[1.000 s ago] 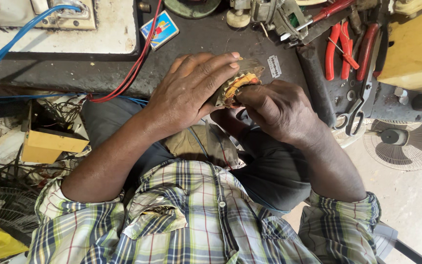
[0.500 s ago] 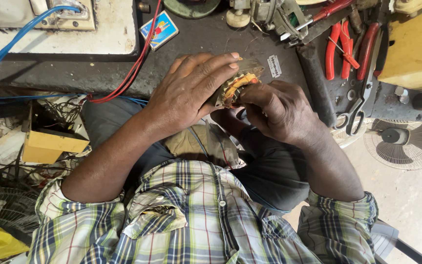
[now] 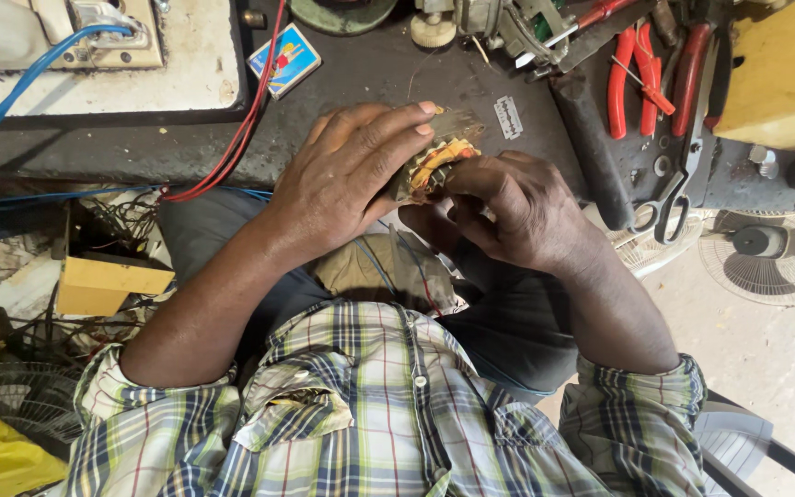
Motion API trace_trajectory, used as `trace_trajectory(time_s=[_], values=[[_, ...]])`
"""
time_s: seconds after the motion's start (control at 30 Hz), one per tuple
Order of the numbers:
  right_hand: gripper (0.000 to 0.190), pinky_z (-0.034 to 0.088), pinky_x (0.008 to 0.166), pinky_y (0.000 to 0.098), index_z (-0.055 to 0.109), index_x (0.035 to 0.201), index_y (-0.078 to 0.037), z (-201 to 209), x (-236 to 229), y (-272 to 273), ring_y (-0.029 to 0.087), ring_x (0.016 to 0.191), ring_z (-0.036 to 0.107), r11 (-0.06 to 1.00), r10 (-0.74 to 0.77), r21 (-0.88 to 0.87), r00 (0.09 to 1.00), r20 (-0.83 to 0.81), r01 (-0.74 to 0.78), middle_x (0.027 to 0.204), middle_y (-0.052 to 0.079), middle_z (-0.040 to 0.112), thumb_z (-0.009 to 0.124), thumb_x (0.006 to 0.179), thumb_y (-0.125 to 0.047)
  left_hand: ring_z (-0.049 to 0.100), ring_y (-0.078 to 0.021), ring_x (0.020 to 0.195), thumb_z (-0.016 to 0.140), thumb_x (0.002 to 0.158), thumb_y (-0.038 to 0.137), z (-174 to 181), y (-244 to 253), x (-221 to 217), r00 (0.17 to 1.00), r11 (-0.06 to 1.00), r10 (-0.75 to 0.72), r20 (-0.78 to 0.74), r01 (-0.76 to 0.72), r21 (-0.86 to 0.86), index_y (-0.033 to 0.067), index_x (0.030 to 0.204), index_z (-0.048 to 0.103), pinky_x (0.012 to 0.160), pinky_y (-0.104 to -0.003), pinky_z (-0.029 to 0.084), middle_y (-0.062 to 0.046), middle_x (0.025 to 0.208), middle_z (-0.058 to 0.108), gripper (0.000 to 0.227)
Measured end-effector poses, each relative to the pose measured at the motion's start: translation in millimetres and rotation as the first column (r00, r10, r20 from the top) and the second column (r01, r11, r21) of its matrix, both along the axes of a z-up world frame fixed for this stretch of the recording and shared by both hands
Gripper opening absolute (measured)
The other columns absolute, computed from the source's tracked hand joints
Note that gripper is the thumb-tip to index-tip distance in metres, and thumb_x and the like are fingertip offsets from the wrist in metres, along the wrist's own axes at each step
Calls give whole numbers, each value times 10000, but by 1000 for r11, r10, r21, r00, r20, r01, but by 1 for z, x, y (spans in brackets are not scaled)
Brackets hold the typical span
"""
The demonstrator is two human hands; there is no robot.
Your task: The person works on a small cylindrical electrical component, likely a motor stator, using a blue wire, a screwdriver, and a razor blade. They insert the wire into the component, scrape the interior with the screwdriver, and use the razor blade to clean or adjust the copper windings.
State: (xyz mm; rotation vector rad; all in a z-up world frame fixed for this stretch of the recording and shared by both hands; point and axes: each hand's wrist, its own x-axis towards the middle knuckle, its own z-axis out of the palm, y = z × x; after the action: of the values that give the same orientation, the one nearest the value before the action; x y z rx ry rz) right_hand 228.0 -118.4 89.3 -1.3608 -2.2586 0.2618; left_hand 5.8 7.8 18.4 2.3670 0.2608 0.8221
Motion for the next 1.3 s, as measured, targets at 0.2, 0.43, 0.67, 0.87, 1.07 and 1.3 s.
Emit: trace_trajectory(time_s=[0.2, 0.43, 0.67, 0.87, 1.07, 1.3], values=[[419, 571, 741, 409, 477, 1223, -86, -1, 1, -3, 292, 889, 731, 1000, -18, -4, 999, -39, 18, 1076, 92, 701, 779, 942, -19, 508, -310, 1386, 898, 763, 158, 1, 1, -2, 1000, 1000, -2, 10, 1, 18, 117, 1528, 446, 1139, -481, 441, -38, 1619, 426, 890], [420, 599, 758, 377, 473, 1212, -49, -11, 8, -26, 259, 912, 742, 987, -154, 23, 976, -155, 159, 1075, 124, 697, 756, 917, 49, 512, -324, 1376, 918, 750, 185, -7, 0, -1, 1000, 998, -9, 17, 8, 62, 111, 1511, 441, 1090, -482, 461, -56, 1608, 438, 901], [409, 611, 838, 294, 437, 1303, -24, -69, -27, -77, 162, 1044, 702, 852, -475, -210, 541, -694, 480, 1193, 131, 640, 682, 995, 89, 543, -307, 1385, 941, 861, 155, -23, -6, -5, 992, 978, -3, 127, -23, 209, 141, 1496, 423, 1081, -449, 530, -46, 1590, 452, 820], [440, 544, 896, 259, 442, 1334, -28, -96, -47, -85, 125, 1066, 631, 831, -541, -414, 363, -759, 372, 1240, 110, 626, 697, 998, 97, 549, -314, 1366, 979, 787, 182, -31, -10, -6, 990, 991, 19, 140, -37, 130, 149, 1471, 393, 1119, -454, 539, -61, 1567, 450, 902], [415, 508, 780, 223, 500, 1295, -8, -92, -53, -76, 79, 923, 620, 816, -572, -418, 451, -685, 399, 1146, 77, 668, 724, 961, 92, 556, -312, 1363, 1000, 794, 174, -30, -10, -6, 987, 991, 59, 147, -75, 108, 153, 1461, 382, 1117, -451, 535, -52, 1568, 448, 910], [407, 528, 770, 231, 513, 1298, -2, -90, -52, -74, 81, 936, 634, 818, -574, -422, 497, -651, 391, 1176, 93, 662, 717, 960, 94, 566, -301, 1347, 992, 772, 178, -33, -10, -6, 989, 992, 36, 143, -52, 114, 173, 1444, 380, 1098, -435, 551, -45, 1566, 451, 908]])
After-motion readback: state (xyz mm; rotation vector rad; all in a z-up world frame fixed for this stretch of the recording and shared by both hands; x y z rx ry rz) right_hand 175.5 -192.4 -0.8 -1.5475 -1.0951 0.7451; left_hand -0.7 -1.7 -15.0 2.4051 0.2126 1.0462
